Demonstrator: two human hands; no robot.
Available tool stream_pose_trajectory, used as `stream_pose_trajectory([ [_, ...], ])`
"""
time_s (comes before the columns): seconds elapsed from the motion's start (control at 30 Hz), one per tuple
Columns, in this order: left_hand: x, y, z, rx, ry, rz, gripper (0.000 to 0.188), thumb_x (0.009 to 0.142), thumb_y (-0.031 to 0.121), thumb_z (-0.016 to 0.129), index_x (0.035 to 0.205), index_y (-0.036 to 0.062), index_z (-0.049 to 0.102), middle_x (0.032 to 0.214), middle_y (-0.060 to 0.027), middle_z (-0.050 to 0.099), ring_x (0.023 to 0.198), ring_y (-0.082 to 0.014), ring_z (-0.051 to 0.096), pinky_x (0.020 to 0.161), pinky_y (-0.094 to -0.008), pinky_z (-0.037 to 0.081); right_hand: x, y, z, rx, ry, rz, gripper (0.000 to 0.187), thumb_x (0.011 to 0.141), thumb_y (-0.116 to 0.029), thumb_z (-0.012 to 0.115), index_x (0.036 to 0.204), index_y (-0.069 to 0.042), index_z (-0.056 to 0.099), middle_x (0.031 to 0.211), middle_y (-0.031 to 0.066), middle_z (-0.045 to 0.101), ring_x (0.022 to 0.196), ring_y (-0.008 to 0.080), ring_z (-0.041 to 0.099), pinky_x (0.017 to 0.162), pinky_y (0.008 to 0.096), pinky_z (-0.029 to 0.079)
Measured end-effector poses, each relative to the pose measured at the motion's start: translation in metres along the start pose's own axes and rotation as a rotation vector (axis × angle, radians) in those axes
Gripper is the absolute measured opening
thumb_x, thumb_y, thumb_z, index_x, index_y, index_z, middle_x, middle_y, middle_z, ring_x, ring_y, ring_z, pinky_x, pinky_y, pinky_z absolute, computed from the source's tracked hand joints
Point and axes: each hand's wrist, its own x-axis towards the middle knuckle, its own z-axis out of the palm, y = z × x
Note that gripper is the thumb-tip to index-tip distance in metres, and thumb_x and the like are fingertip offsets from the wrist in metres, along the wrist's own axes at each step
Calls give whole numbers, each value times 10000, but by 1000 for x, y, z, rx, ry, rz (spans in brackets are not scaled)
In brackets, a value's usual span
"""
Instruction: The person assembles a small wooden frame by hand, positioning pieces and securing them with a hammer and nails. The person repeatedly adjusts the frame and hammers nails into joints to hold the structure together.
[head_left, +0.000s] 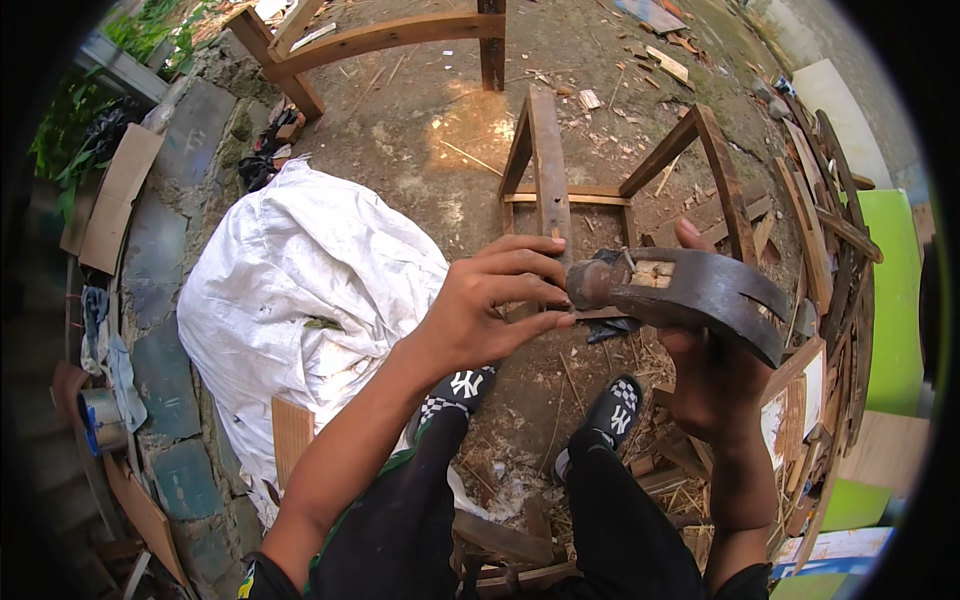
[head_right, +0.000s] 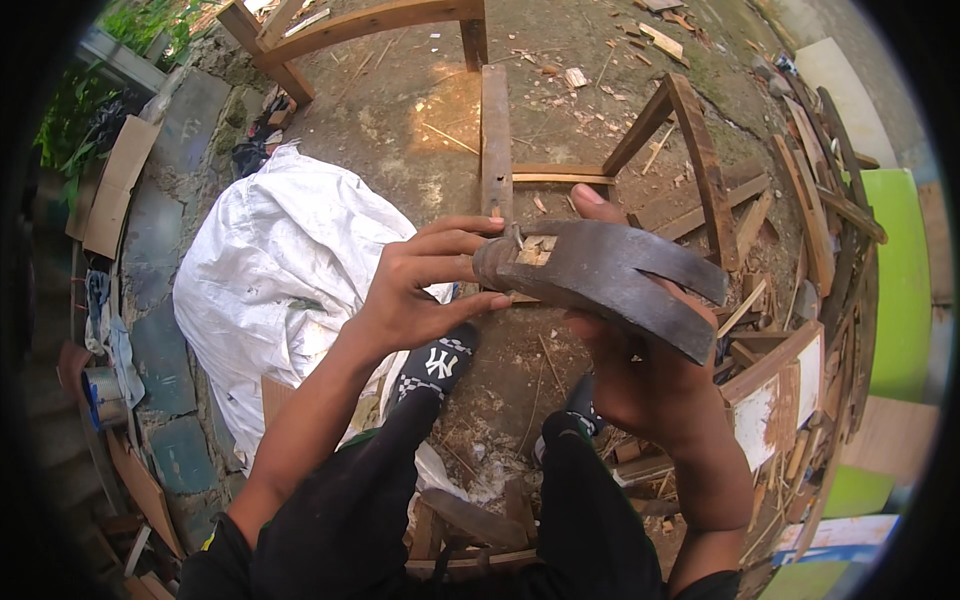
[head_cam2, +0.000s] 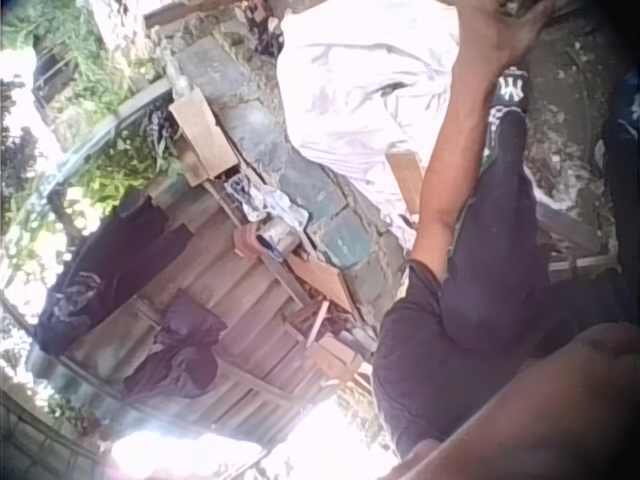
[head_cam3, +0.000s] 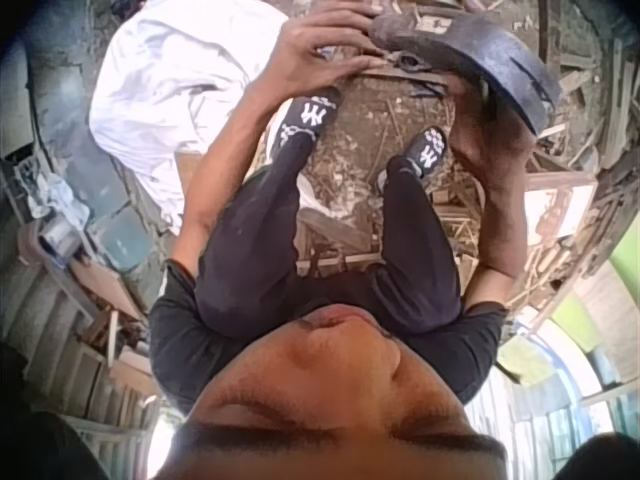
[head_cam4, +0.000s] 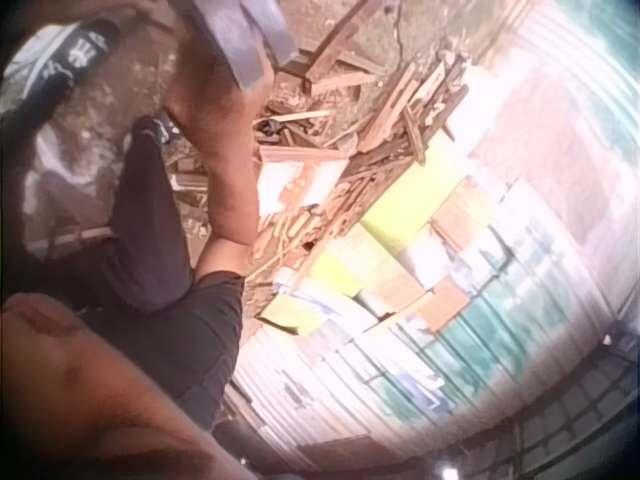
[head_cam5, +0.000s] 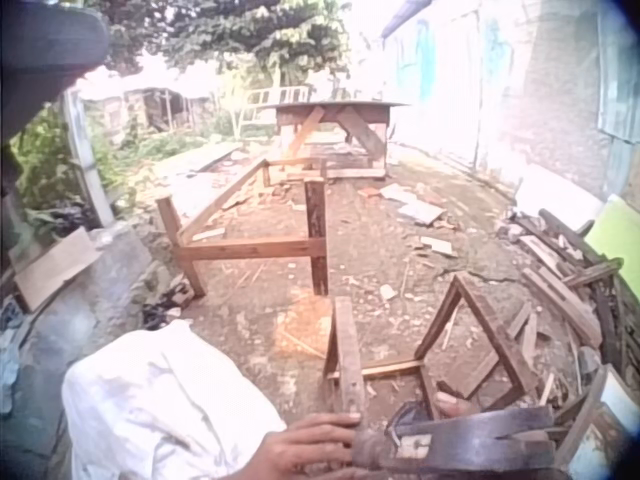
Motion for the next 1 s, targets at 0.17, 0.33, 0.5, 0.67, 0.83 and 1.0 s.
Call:
stream_pose_trajectory([
  [0.17,-2,-5,-3,27,-2,33,190,759,29,860,939,42,801,1058,-97,768,1194,-318,694,978,-417,561,11,-13,-10,-270,-209,23,326,875,29,716,1187,8,623,1432,278,601,1304,365,611,1056,406,479],
  [0.33,-2,-5,0,13,0,34,160,767,11,844,918,42,803,1050,-93,768,1195,-321,693,966,-417,568,3,-9,-6,-65,30,10,345,986,-123,678,1287,6,570,1552,244,476,1324,313,583,1011,407,518],
  [0.5,-3,-3,-5,42,-13,13,158,772,12,844,920,55,808,1039,-87,766,1183,-329,694,966,-424,567,8,-10,-7,-283,-187,-29,340,849,29,756,1168,-3,644,1442,181,619,1204,368,680,949,416,567],
  [0.67,-1,-7,0,18,-6,46,205,741,-2,844,935,51,806,1016,-82,761,1187,-323,691,977,-422,566,8,-11,-5,19,174,27,304,876,2,761,1150,5,629,1400,289,612,1248,401,657,981,392,541],
  [0.83,0,-4,-3,46,-5,47,202,742,5,852,933,55,808,1015,-79,765,1186,-324,690,971,-419,563,5,-7,-4,-265,-254,36,388,903,42,699,1271,2,582,1490,268,552,1336,394,590,1063,453,487],
  [1.0,0,-3,-3,33,-9,46,198,734,-16,839,918,46,800,1013,-78,767,1201,-323,683,971,-420,564,5,4,-7,-134,-17,-77,405,975,-97,696,1343,-18,548,1525,268,511,1364,344,568,1053,416,506],
])
